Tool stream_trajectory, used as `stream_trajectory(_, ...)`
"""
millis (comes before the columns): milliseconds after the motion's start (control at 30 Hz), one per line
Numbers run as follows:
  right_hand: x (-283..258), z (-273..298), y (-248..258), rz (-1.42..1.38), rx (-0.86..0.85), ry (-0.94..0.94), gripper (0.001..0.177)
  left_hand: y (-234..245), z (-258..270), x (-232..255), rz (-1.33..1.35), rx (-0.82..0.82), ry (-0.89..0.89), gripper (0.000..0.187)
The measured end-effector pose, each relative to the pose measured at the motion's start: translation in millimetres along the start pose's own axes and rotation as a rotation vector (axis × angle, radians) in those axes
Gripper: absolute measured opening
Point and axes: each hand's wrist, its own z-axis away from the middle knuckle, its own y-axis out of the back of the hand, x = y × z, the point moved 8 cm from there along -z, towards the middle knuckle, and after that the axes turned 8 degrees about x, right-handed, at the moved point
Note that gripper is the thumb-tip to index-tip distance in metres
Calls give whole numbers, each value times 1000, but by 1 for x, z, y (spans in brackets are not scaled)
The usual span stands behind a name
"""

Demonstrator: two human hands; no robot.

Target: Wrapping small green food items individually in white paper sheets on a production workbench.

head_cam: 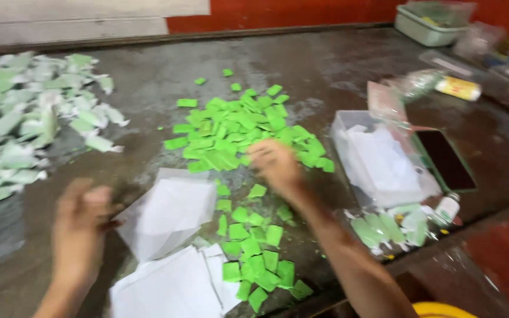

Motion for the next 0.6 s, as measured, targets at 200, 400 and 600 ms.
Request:
stream_trajectory(200, 109, -50, 70, 1068, 47, -47, 53, -19, -6, -62, -1059, -185, -422, 35)
stream_trajectory(400, 127, -60, 52, 887, -25, -78, 42, -12, -10, -50, -562, -166, -90, 39)
stream_trajectory(600, 5, 1, -1, 226, -92, 110, 29, -16, -10, -40, -646, -195, -214, 58)
